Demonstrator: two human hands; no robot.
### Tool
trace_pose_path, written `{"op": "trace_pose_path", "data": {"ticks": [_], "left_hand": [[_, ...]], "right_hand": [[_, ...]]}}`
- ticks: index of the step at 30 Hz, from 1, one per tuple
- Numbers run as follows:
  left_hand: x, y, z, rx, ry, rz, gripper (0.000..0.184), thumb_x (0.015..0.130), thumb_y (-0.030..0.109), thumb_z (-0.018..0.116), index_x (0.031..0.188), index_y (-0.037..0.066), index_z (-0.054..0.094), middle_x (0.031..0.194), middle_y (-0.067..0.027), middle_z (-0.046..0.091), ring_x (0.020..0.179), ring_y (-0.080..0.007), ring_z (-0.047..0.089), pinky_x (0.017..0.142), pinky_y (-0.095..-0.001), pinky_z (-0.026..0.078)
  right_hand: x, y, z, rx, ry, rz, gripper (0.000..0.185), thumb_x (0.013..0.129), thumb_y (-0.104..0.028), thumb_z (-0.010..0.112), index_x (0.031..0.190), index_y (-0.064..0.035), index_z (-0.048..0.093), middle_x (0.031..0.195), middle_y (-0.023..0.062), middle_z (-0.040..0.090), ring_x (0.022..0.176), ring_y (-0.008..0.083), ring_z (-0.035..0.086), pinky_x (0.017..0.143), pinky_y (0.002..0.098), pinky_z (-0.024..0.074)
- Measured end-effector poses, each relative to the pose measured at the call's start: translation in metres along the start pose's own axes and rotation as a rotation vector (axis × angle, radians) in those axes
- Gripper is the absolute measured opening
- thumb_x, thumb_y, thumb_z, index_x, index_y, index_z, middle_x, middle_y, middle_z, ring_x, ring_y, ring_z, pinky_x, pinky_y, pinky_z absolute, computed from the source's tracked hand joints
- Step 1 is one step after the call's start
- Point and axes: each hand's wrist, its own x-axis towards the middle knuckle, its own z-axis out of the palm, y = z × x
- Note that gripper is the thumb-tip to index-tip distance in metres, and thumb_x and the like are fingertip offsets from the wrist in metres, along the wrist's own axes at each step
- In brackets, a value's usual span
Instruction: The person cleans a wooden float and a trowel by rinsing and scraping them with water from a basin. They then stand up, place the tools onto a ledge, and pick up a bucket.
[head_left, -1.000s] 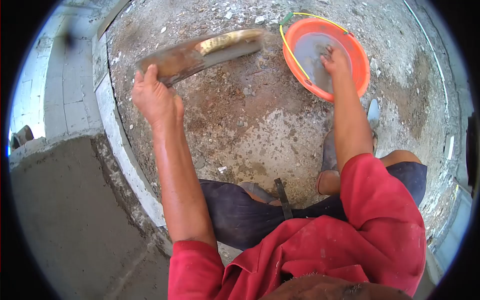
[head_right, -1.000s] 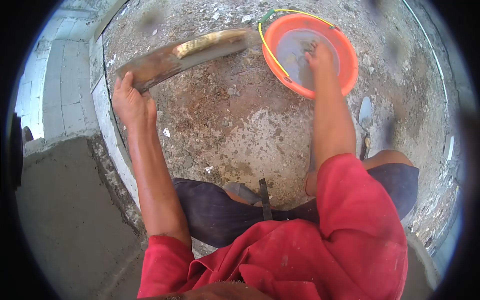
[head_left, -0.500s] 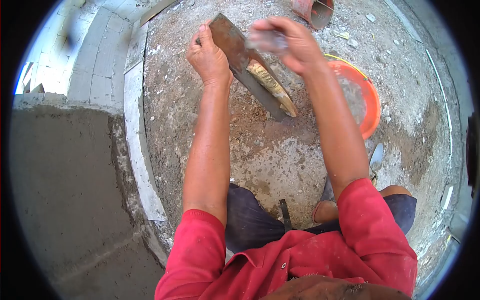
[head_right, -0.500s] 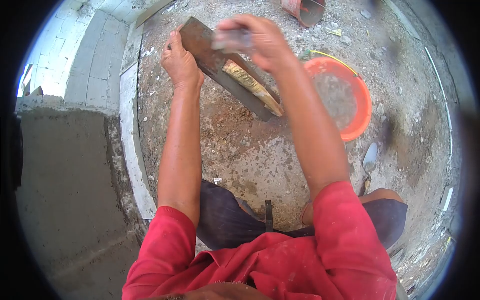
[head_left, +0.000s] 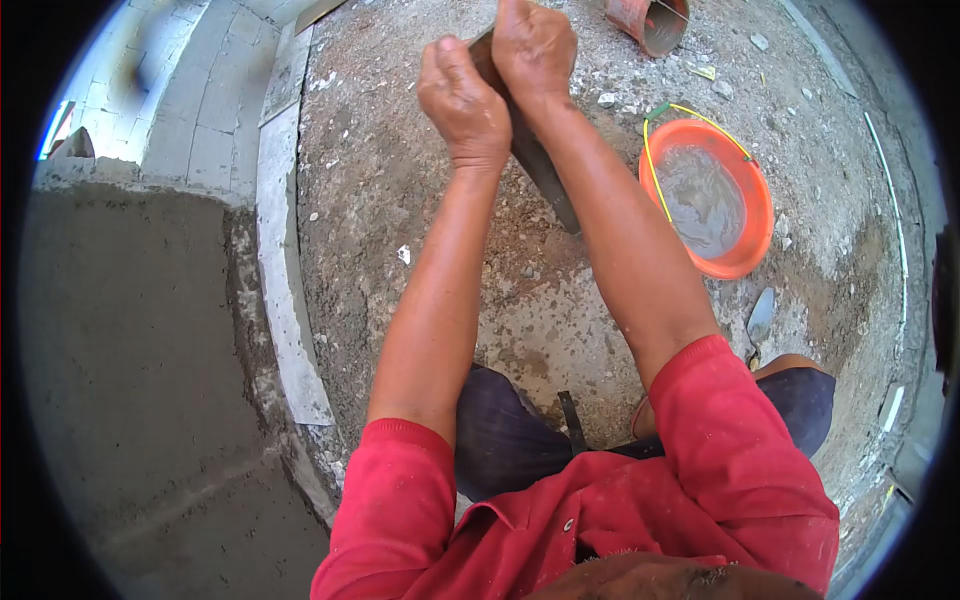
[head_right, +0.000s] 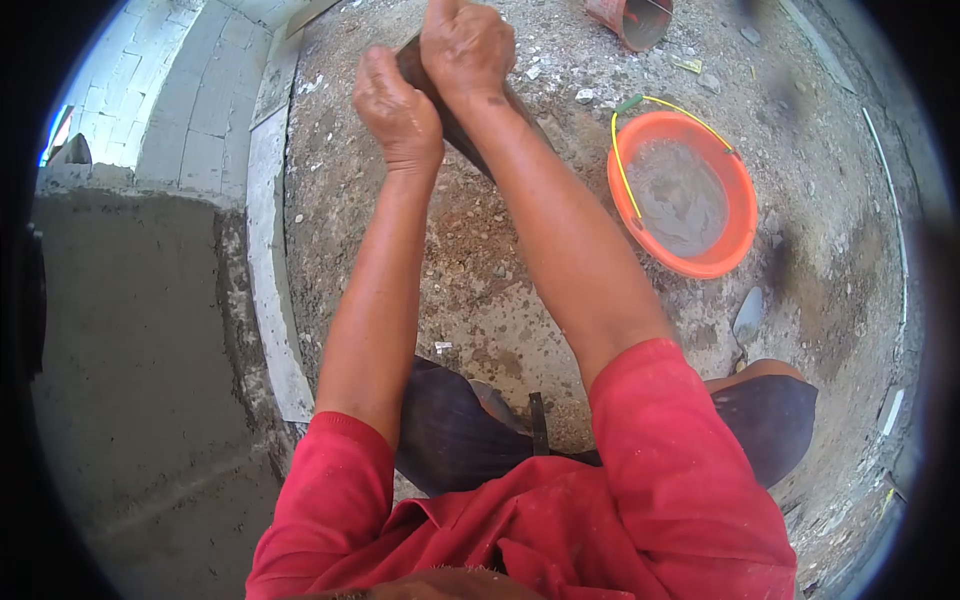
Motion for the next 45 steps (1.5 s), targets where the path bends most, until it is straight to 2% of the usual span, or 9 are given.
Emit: {"op": "trace_pose_path", "data": {"ticks": [2, 13, 23, 27, 28, 31, 36, 39, 45], "left_hand": [[-0.011, -0.002, 0.007, 0.170, 0.013, 0.250, 0.045, 0.109, 0.033, 0.040, 0.093, -0.006, 0.058, 0.081, -0.0200, 0.062, 0.075, -0.0330, 0.059, 0.068, -0.0461, 0.043], [-0.052, -0.040, -0.031, 0.294, -0.228, 0.078, 0.039, 0.106, 0.035, 0.049, 0.113, -0.001, 0.061, 0.091, -0.0264, 0.067, 0.084, -0.0476, 0.064, 0.074, -0.0457, 0.050], [-0.012, -0.018, -0.015, 0.001, 0.040, 0.068, 0.046, 0.103, 0.044, 0.057, 0.087, 0.001, 0.062, 0.079, -0.0019, 0.064, 0.075, -0.0105, 0.057, 0.068, -0.0304, 0.048], [-0.003, -0.013, -0.005, -0.031, 0.081, -0.078, 0.053, 0.105, 0.047, 0.051, 0.077, 0.002, 0.059, 0.072, -0.0001, 0.057, 0.070, -0.0107, 0.050, 0.062, -0.0323, 0.043], [0.000, -0.014, -0.007, -0.034, 0.083, -0.096, 0.054, 0.106, 0.047, 0.049, 0.076, 0.003, 0.059, 0.072, 0.0000, 0.056, 0.069, -0.0112, 0.048, 0.061, -0.0327, 0.042], [0.012, -0.027, -0.024, 0.078, 0.125, -0.053, 0.054, 0.106, 0.046, 0.047, 0.079, 0.001, 0.062, 0.074, -0.0028, 0.060, 0.068, -0.0152, 0.054, 0.065, -0.0325, 0.046], [0.033, -0.045, -0.072, -0.129, 0.142, -0.242, 0.044, 0.103, 0.043, 0.053, 0.091, 0.002, 0.066, 0.086, -0.0068, 0.067, 0.078, -0.0202, 0.063, 0.076, -0.0347, 0.052], [0.049, -0.066, -0.100, -0.332, 0.120, -0.496, 0.044, 0.099, 0.038, 0.055, 0.119, 0.000, 0.062, 0.116, -0.0126, 0.067, 0.106, -0.0268, 0.065, 0.095, -0.0437, 0.050], [0.066, -0.069, -0.114, -0.611, -0.122, -0.727, 0.053, 0.095, 0.035, 0.045, 0.133, -0.001, 0.054, 0.135, -0.0192, 0.060, 0.127, -0.0372, 0.054, 0.114, -0.0529, 0.036]], "right_hand": [[0.010, 0.006, 0.003, 0.046, 0.094, 0.030, 0.056, 0.098, -0.041, 0.045, 0.073, 0.0057, 0.063, 0.071, 0.0305, 0.061, 0.066, 0.0413, 0.065, 0.066, 0.0531, 0.0462], [-0.003, 0.012, -0.003, -0.009, 0.015, -0.222, 0.054, 0.103, -0.044, 0.048, 0.081, 0.0040, 0.061, 0.076, 0.0304, 0.056, 0.066, 0.0392, 0.061, 0.064, 0.0501, 0.0439], [-0.029, -0.006, -0.021, 0.220, -0.177, -0.203, 0.043, 0.102, -0.038, 0.056, 0.084, 0.0010, 0.062, 0.071, 0.0240, 0.055, 0.060, 0.0259, 0.057, 0.058, 0.0433, 0.0440], [-0.020, -0.005, -0.006, 0.122, 0.043, -0.146, 0.051, 0.102, -0.041, 0.052, 0.075, 0.0013, 0.061, 0.063, 0.0238, 0.052, 0.054, 0.0295, 0.058, 0.054, 0.0470, 0.0410], [-0.024, -0.008, -0.011, 0.045, -0.064, -0.036, 0.052, 0.104, -0.044, 0.047, 0.090, 0.0022, 0.066, 0.081, 0.0272, 0.063, 0.074, 0.0316, 0.066, 0.068, 0.0454, 0.0495], [-0.054, 0.017, -0.002, -0.004, 0.023, -0.373, 0.024, 0.098, -0.030, 0.058, 0.093, -0.0072, 0.064, 0.087, 0.0161, 0.067, 0.082, 0.0375, 0.065, 0.072, 0.0452, 0.0520], [-0.081, 0.107, -0.076, -0.228, 0.128, -0.364, 0.016, 0.093, -0.014, 0.062, 0.104, -0.0105, 0.072, 0.096, 0.0092, 0.069, 0.094, 0.0286, 0.065, 0.086, 0.0401, 0.0517], [-0.069, 0.191, -0.153, -0.382, 0.436, 0.113, 0.024, 0.095, -0.019, 0.056, 0.103, -0.0048, 0.074, 0.103, 0.0108, 0.073, 0.092, 0.0240, 0.067, 0.087, 0.0375, 0.0518], [-0.086, 0.327, -0.208, -0.095, -0.338, 1.038, 0.035, 0.095, -0.030, 0.056, 0.104, 0.0008, 0.070, 0.099, 0.0155, 0.072, 0.088, 0.0271, 0.068, 0.077, 0.0438, 0.0548]]}}
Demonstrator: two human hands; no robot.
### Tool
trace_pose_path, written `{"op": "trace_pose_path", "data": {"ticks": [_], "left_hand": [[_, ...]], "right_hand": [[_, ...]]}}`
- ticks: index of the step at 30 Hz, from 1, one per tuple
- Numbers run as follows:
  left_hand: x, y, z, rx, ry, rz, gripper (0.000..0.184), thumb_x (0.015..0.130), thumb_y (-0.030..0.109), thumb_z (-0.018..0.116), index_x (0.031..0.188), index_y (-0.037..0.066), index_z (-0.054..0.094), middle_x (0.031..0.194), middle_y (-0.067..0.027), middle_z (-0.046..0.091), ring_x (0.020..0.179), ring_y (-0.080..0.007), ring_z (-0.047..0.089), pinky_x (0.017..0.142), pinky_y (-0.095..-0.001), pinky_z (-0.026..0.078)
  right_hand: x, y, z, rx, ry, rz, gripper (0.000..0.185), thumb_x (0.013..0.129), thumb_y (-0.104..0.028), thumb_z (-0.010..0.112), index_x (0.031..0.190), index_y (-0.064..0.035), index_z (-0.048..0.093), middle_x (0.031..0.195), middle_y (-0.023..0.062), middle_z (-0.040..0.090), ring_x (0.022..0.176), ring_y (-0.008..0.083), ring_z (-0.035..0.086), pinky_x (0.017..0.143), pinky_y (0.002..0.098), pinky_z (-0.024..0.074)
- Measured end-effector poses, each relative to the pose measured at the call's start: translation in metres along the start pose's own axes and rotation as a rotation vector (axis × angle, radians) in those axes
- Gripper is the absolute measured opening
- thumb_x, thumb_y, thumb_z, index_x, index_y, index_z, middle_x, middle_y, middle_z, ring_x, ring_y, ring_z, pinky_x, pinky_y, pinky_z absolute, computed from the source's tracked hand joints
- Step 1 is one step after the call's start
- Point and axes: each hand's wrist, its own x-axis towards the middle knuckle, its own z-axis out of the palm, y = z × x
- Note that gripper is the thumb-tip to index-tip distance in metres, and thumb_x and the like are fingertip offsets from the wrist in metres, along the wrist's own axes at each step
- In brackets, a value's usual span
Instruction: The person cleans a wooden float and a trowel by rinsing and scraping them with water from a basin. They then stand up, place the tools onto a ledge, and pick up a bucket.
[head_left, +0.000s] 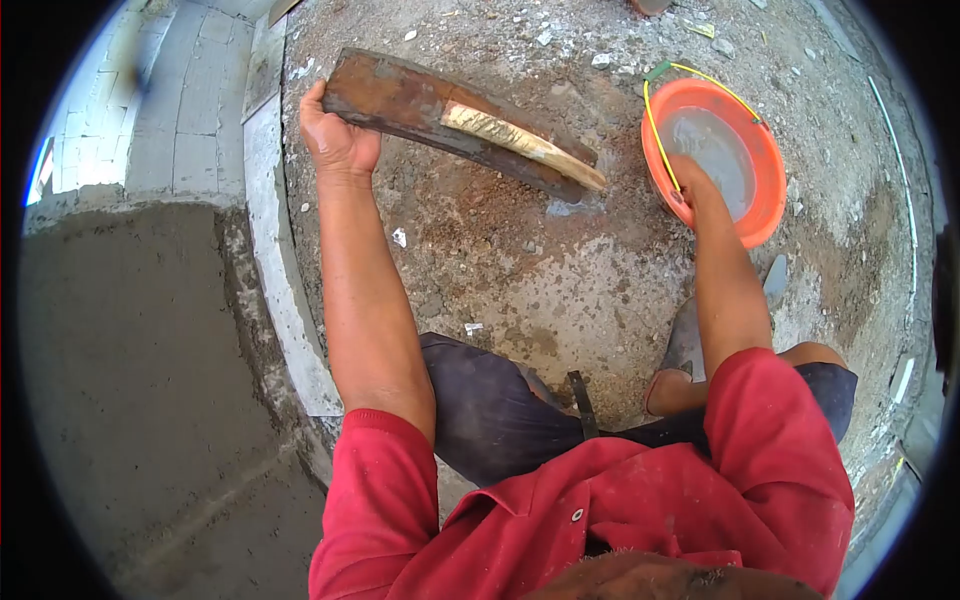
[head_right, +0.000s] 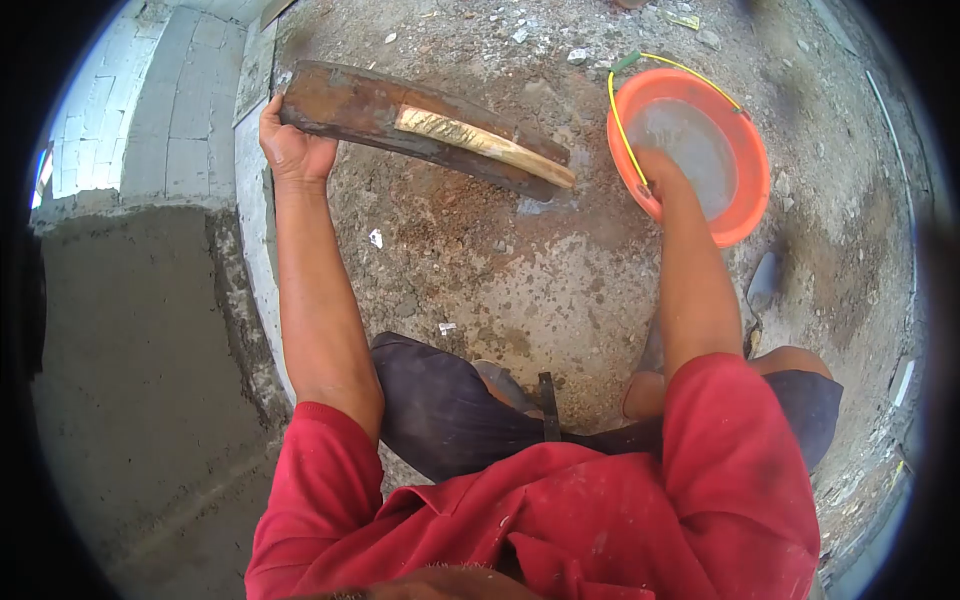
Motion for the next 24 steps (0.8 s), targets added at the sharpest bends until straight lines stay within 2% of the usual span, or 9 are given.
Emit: {"op": "trace_pose_path", "data": {"ticks": [4, 8, 10, 14, 15, 17, 18, 21, 24], "left_hand": [[-0.014, 0.002, 0.009, -0.219, -0.221, -0.124, 0.066, 0.092, 0.037, 0.046, 0.142, -0.005, 0.044, 0.149, -0.0242, 0.047, 0.140, -0.0400, 0.042, 0.120, -0.0528, 0.027], [-0.019, -0.003, 0.031, -0.165, -0.215, -0.098, 0.072, 0.092, 0.042, 0.042, 0.143, -0.010, 0.043, 0.148, -0.0255, 0.047, 0.138, -0.0386, 0.043, 0.120, -0.0511, 0.026], [-0.015, -0.005, 0.031, -0.163, -0.300, -0.100, 0.073, 0.092, 0.043, 0.045, 0.146, -0.007, 0.040, 0.152, -0.0258, 0.043, 0.142, -0.0396, 0.039, 0.121, -0.0541, 0.023], [-0.019, -0.014, 0.056, -0.012, -0.332, -0.008, 0.073, 0.094, 0.048, 0.046, 0.142, -0.007, 0.045, 0.145, -0.0258, 0.048, 0.136, -0.0389, 0.045, 0.118, -0.0527, 0.029], [-0.019, -0.019, 0.065, -0.008, -0.346, 0.011, 0.071, 0.094, 0.047, 0.046, 0.140, -0.007, 0.048, 0.142, -0.0254, 0.051, 0.133, -0.0387, 0.047, 0.117, -0.0523, 0.031], [-0.019, -0.029, 0.083, -0.009, -0.379, 0.054, 0.067, 0.095, 0.047, 0.047, 0.135, -0.007, 0.052, 0.134, -0.0245, 0.057, 0.128, -0.0383, 0.053, 0.114, -0.0514, 0.035], [-0.019, -0.033, 0.090, -0.009, -0.392, 0.077, 0.065, 0.095, 0.046, 0.047, 0.132, -0.007, 0.055, 0.130, -0.0240, 0.060, 0.125, -0.0381, 0.055, 0.112, -0.0509, 0.037], [-0.025, -0.041, 0.092, 0.121, -0.273, 0.195, 0.059, 0.096, 0.045, 0.049, 0.124, -0.006, 0.060, 0.120, -0.0223, 0.065, 0.119, -0.0370, 0.060, 0.109, -0.0502, 0.042], [-0.036, -0.035, 0.090, 0.157, -0.286, 0.197, 0.053, 0.095, 0.040, 0.045, 0.123, -0.003, 0.058, 0.118, -0.0199, 0.065, 0.115, -0.0360, 0.061, 0.105, -0.0492, 0.046]], "right_hand": [[0.103, 0.078, -0.050, 0.465, -0.198, 0.315, 0.028, 0.094, -0.028, 0.057, 0.102, -0.0038, 0.070, 0.102, 0.0177, 0.071, 0.088, 0.0300, 0.069, 0.075, 0.0497, 0.0565], [0.058, 0.030, -0.053, 0.559, 0.215, 0.356, 0.023, 0.094, -0.021, 0.059, 0.110, -0.0054, 0.066, 0.099, 0.0104, 0.065, 0.090, 0.0251, 0.063, 0.070, 0.0416, 0.0544], [-0.014, -0.034, -0.025, 1.294, -0.126, 0.205, 0.023, 0.094, -0.025, 0.061, 0.106, -0.0053, 0.064, 0.091, 0.0094, 0.063, 0.092, 0.0260, 0.063, 0.071, 0.0386, 0.0568], [-0.077, -0.139, 0.044, 1.238, -1.148, -0.519, 0.032, 0.095, -0.029, 0.062, 0.110, -0.0010, 0.065, 0.102, 0.0158, 0.069, 0.105, 0.0316, 0.065, 0.094, 0.0398, 0.0554], [-0.124, -0.183, 0.082, 1.069, -0.603, -0.486, 0.037, 0.097, -0.031, 0.060, 0.113, 0.0013, 0.063, 0.109, 0.0196, 0.068, 0.107, 0.0347, 0.064, 0.099, 0.0437, 0.0518], [-0.143, -0.228, 0.164, 1.207, -0.689, -0.537, 0.052, 0.104, -0.043, 0.045, 0.117, 0.0043, 0.063, 0.110, 0.0290, 0.067, 0.103, 0.0339, 0.066, 0.093, 0.0432, 0.0499], [-0.190, -0.246, 0.192, 1.041, -0.385, -0.739, 0.060, 0.104, -0.041, 0.041, 0.140, 0.0067, 0.047, 0.133, 0.0273, 0.059, 0.128, 0.0369, 0.054, 0.115, 0.0437, 0.0351], [-0.178, -0.242, 0.234, 0.444, 0.123, -1.165, 0.053, 0.102, -0.034, 0.050, 0.129, 0.0107, 0.051, 0.118, 0.0285, 0.061, 0.111, 0.0374, 0.061, 0.100, 0.0489, 0.0475], [-0.227, -0.195, 0.240, 0.216, 0.110, -1.163, 0.071, 0.104, -0.047, 0.042, 0.134, 0.0171, 0.044, 0.139, 0.0374, 0.044, 0.135, 0.0477, 0.042, 0.116, 0.0528, 0.0323]]}}
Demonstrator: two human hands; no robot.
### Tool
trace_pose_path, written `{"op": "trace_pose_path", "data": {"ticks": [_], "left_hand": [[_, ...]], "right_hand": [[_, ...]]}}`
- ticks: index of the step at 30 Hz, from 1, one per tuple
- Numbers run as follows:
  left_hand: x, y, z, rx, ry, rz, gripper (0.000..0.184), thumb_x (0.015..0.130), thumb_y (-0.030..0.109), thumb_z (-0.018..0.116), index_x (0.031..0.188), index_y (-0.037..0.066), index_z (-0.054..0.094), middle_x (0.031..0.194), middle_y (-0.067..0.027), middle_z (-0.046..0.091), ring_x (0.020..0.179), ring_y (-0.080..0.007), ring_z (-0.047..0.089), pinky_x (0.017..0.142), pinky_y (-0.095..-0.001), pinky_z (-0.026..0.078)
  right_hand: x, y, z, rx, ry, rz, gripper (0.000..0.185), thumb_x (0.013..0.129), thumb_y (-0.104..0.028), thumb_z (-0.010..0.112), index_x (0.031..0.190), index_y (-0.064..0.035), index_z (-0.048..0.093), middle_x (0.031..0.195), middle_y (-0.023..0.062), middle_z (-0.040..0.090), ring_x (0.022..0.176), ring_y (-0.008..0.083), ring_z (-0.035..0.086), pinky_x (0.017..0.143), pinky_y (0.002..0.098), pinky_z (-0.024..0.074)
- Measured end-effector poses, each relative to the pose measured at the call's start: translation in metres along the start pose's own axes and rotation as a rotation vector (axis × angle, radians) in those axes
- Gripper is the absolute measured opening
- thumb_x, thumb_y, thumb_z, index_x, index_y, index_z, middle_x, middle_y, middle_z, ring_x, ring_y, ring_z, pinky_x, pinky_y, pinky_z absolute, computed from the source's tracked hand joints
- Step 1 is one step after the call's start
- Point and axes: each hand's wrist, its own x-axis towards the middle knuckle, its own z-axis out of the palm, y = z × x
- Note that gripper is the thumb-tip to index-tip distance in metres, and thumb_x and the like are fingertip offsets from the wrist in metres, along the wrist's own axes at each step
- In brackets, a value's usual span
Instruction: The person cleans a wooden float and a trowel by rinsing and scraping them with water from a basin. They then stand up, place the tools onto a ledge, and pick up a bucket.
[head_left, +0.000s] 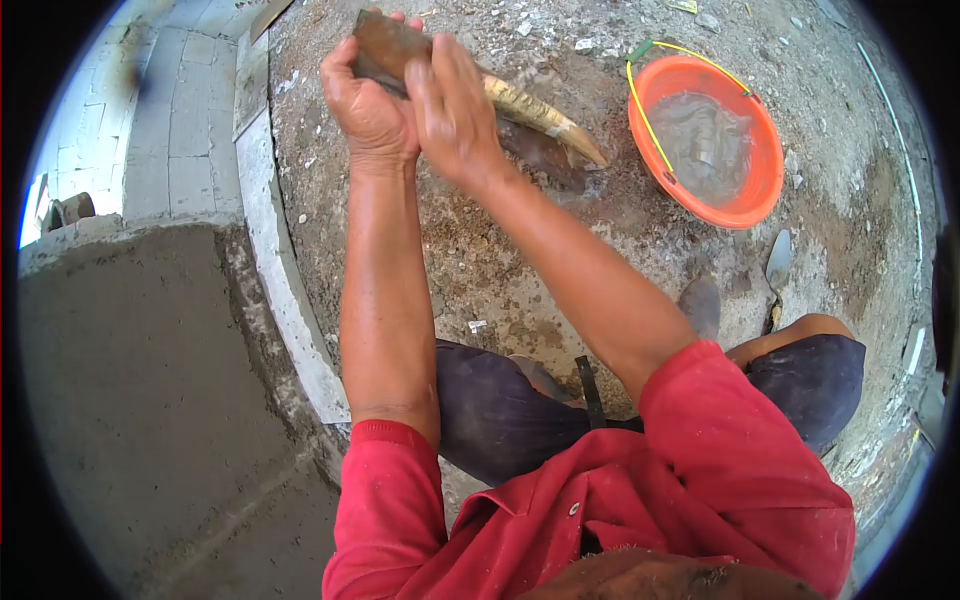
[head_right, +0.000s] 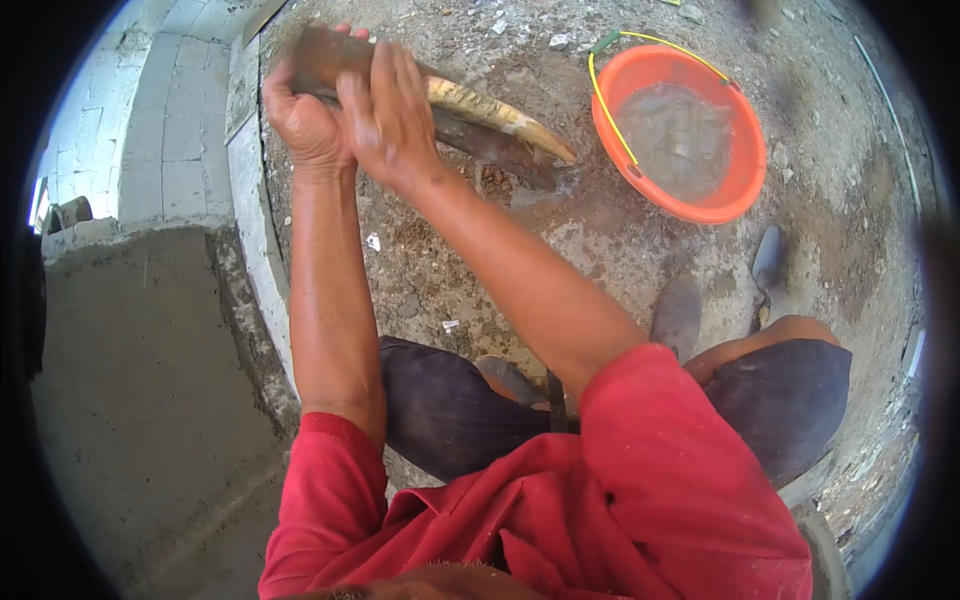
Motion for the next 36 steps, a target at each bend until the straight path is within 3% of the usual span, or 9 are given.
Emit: {"op": "trace_pose_path", "data": {"ticks": [6, 8, 9, 12, 15, 20, 26, 31, 36], "left_hand": [[0.004, -0.005, -0.023, -0.197, 0.020, -0.125, 0.047, 0.094, 0.036, 0.042, 0.121, 0.000, 0.055, 0.114, -0.0174, 0.064, 0.110, -0.0338, 0.062, 0.100, -0.0481, 0.048], [0.000, -0.009, -0.031, -0.162, 0.018, -0.104, 0.044, 0.092, 0.035, 0.044, 0.117, 0.000, 0.056, 0.114, -0.0176, 0.064, 0.108, -0.0339, 0.062, 0.099, -0.0493, 0.049], [0.004, -0.007, -0.041, -0.174, 0.014, -0.148, 0.045, 0.092, 0.036, 0.044, 0.117, 0.000, 0.056, 0.114, -0.0176, 0.065, 0.108, -0.0342, 0.062, 0.099, -0.0494, 0.049], [-0.003, -0.001, -0.033, -0.167, 0.122, -0.144, 0.047, 0.090, 0.037, 0.045, 0.117, 0.000, 0.055, 0.112, -0.0176, 0.063, 0.109, -0.0361, 0.060, 0.101, -0.0509, 0.047], [-0.013, -0.001, -0.034, -0.172, 0.188, -0.076, 0.049, 0.089, 0.037, 0.043, 0.119, 0.000, 0.055, 0.112, -0.0173, 0.060, 0.110, -0.0365, 0.058, 0.103, -0.0514, 0.044], [-0.022, 0.001, -0.042, -0.188, 0.178, -0.058, 0.049, 0.088, 0.036, 0.041, 0.119, 0.000, 0.055, 0.111, -0.0176, 0.060, 0.109, -0.0363, 0.058, 0.101, -0.0517, 0.045], [-0.026, 0.003, -0.038, -0.198, 0.262, -0.071, 0.050, 0.088, 0.036, 0.039, 0.117, -0.001, 0.055, 0.111, -0.0182, 0.061, 0.108, -0.0365, 0.058, 0.102, -0.0527, 0.044], [-0.025, 0.000, -0.041, -0.200, 0.228, -0.056, 0.050, 0.089, 0.037, 0.039, 0.117, -0.002, 0.055, 0.112, -0.0187, 0.060, 0.109, -0.0365, 0.058, 0.104, -0.0528, 0.044], [-0.022, 0.002, -0.034, -0.203, 0.224, -0.070, 0.051, 0.089, 0.038, 0.040, 0.118, -0.002, 0.055, 0.114, -0.0189, 0.060, 0.111, -0.0370, 0.057, 0.105, -0.0526, 0.043]], "right_hand": [[-0.011, -0.009, 0.012, -0.153, -0.255, 0.233, 0.094, 0.101, -0.066, 0.028, 0.153, 0.0112, 0.020, 0.153, 0.0438, 0.018, 0.147, 0.0588, 0.011, 0.121, 0.0578, 0.0119], [0.006, -0.038, 0.017, -0.281, -0.292, 0.368, 0.084, 0.105, -0.059, 0.027, 0.153, 0.0097, 0.024, 0.151, 0.0408, 0.023, 0.144, 0.0618, 0.015, 0.119, 0.0619, 0.0167], [0.006, -0.036, 0.018, -0.270, -0.304, 0.376, 0.087, 0.103, -0.062, 0.029, 0.152, 0.0086, 0.027, 0.154, 0.0394, 0.023, 0.147, 0.0560, 0.016, 0.120, 0.0598, 0.0185], [-0.050, 0.010, 0.009, -0.044, -0.176, 0.049, 0.087, 0.101, -0.066, 0.027, 0.154, 0.0027, 0.030, 0.156, 0.0353, 0.027, 0.150, 0.0468, 0.021, 0.122, 0.0527, 0.0166], [-0.099, 0.053, -0.022, -0.143, -0.166, -0.100, 0.057, 0.100, -0.038, 0.045, 0.146, -0.0037, 0.046, 0.150, 0.0239, 0.044, 0.142, 0.0377, 0.042, 0.117, 0.0491, 0.0321], [-0.106, 0.039, -0.009, -0.151, 0.024, -0.011, 0.052, 0.085, -0.011, 0.054, 0.136, -0.0061, 0.057, 0.140, 0.0179, 0.055, 0.130, 0.0360, 0.054, 0.111, 0.0445, 0.0435], [-0.112, 0.069, -0.037, -0.165, -0.089, -0.127, 0.054, 0.081, -0.011, 0.054, 0.134, -0.0053, 0.057, 0.137, 0.0185, 0.057, 0.125, 0.0363, 0.056, 0.108, 0.0447, 0.0465], [-0.126, 0.081, -0.048, -0.257, -0.072, 0.127, 0.055, 0.082, -0.010, 0.053, 0.136, 0.0019, 0.053, 0.137, 0.0249, 0.054, 0.125, 0.0386, 0.055, 0.108, 0.0452, 0.0457], [-0.144, 0.088, -0.053, -0.444, -0.069, 0.053, 0.060, 0.081, -0.009, 0.058, 0.140, 0.0007, 0.050, 0.138, 0.0230, 0.053, 0.129, 0.0395, 0.052, 0.108, 0.0444, 0.0450]]}}
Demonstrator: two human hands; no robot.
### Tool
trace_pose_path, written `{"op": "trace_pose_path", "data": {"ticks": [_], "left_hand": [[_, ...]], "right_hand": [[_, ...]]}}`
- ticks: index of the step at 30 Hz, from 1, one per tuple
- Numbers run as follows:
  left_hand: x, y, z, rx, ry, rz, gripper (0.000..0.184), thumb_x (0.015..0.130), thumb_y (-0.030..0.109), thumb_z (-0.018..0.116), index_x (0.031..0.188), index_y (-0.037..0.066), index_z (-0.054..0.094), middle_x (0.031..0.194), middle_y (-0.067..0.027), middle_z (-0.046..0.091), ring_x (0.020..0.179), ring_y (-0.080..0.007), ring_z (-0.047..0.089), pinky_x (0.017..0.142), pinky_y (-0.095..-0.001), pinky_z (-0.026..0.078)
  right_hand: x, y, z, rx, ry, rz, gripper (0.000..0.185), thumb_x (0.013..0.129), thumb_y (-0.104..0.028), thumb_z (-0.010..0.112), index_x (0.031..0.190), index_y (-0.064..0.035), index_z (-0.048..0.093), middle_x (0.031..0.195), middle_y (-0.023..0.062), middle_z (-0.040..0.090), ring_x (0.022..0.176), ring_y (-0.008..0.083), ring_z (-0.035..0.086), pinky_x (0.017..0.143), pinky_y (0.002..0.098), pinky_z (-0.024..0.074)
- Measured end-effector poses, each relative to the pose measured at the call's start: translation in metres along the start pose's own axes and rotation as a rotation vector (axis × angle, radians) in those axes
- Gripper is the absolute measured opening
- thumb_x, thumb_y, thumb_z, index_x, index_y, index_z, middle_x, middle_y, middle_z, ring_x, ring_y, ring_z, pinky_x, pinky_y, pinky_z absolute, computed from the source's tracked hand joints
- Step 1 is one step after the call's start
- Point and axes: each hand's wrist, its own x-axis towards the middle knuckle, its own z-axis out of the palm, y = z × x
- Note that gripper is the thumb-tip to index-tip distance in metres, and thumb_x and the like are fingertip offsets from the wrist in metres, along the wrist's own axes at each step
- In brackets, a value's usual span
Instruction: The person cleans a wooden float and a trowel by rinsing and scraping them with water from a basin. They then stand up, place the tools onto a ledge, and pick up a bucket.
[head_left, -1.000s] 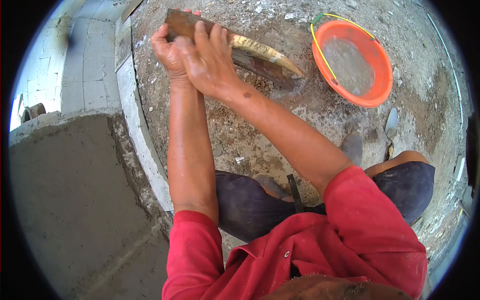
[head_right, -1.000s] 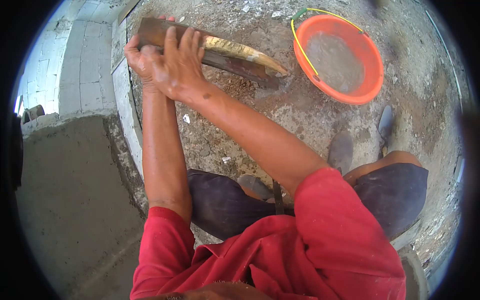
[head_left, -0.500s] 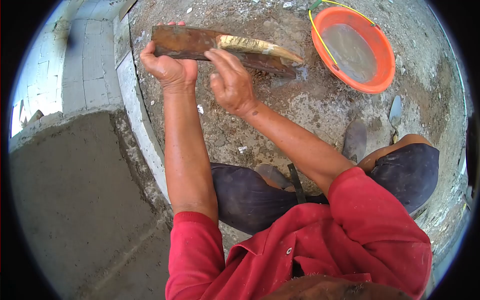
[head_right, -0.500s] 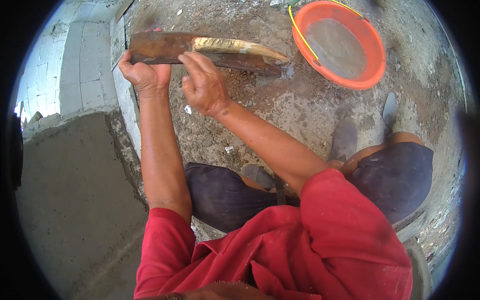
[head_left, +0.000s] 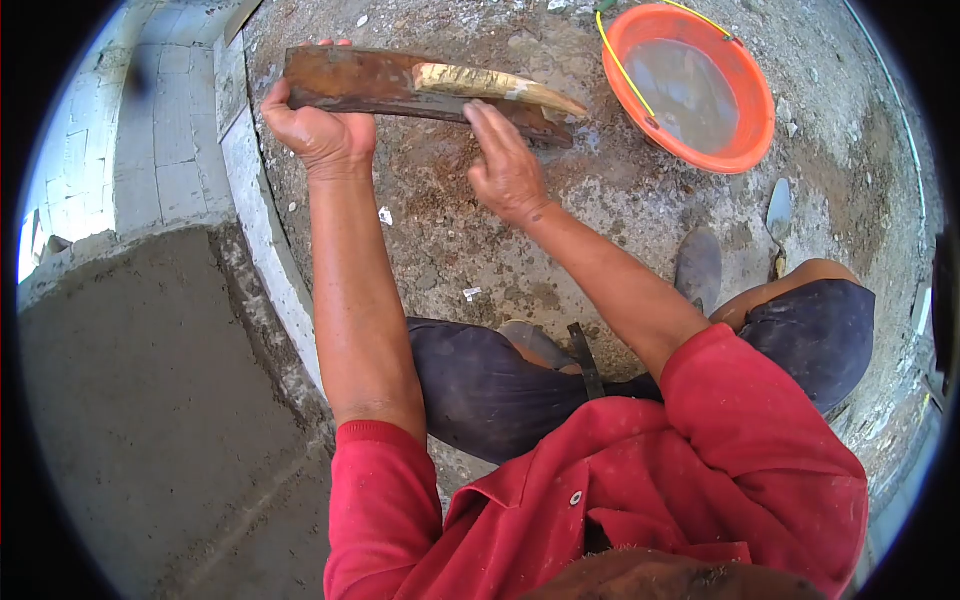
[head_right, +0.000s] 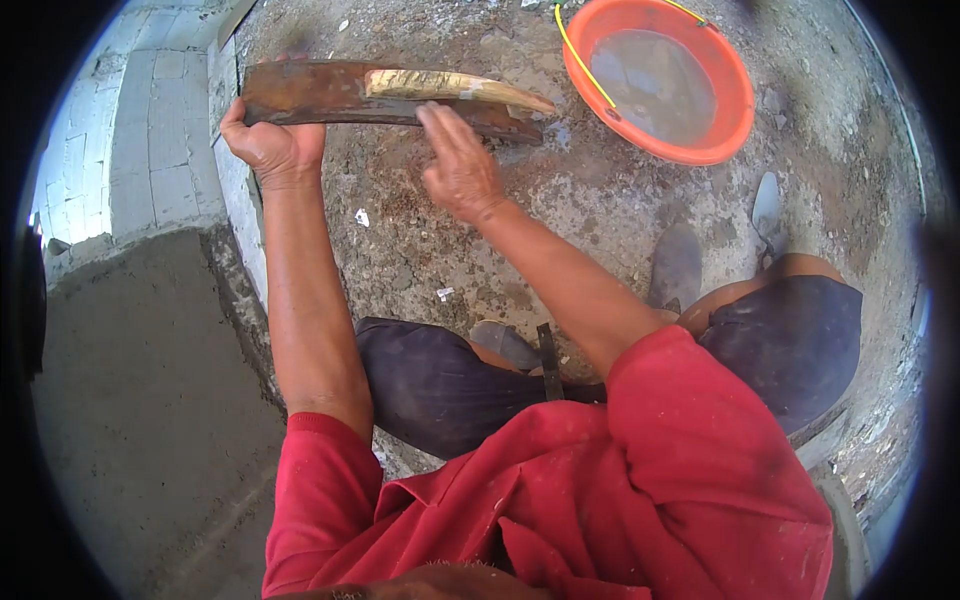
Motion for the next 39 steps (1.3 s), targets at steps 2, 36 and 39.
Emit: {"op": "trace_pose_path", "data": {"ticks": [2, 36, 39], "left_hand": [[0.000, 0.000, 0.001, 0.014, -0.021, 0.001, 0.053, 0.090, 0.040, 0.041, 0.120, -0.002, 0.054, 0.116, -0.0188, 0.060, 0.112, -0.0370, 0.056, 0.105, -0.0528, 0.043], [-0.080, -0.101, 0.047, 0.289, -0.257, -0.334, 0.053, 0.101, 0.029, 0.048, 0.147, 0.003, 0.039, 0.145, -0.0122, 0.048, 0.132, -0.0269, 0.048, 0.114, -0.0460, 0.034], [-0.078, -0.072, 0.061, 0.536, -0.515, -0.182, 0.058, 0.097, 0.032, 0.059, 0.142, 0.000, 0.043, 0.139, -0.0115, 0.052, 0.127, -0.0235, 0.050, 0.111, -0.0406, 0.037]], "right_hand": [[-0.013, 0.049, -0.014, -0.061, -0.057, 0.110, 0.060, 0.080, -0.009, 0.059, 0.139, -0.0007, 0.050, 0.136, 0.0226, 0.054, 0.128, 0.0404, 0.052, 0.108, 0.0448, 0.0451], [0.187, 0.003, -0.097, 1.578, 0.097, 0.372, 0.047, 0.100, -0.041, 0.058, 0.129, -0.0048, 0.053, 0.118, 0.0103, 0.064, 0.104, 0.0242, 0.067, 0.088, 0.0431, 0.0585], [0.186, 0.014, -0.083, 1.646, 0.140, 0.424, 0.040, 0.104, -0.037, 0.051, 0.129, -0.0056, 0.053, 0.120, 0.0109, 0.063, 0.109, 0.0257, 0.064, 0.094, 0.0450, 0.0558]]}}
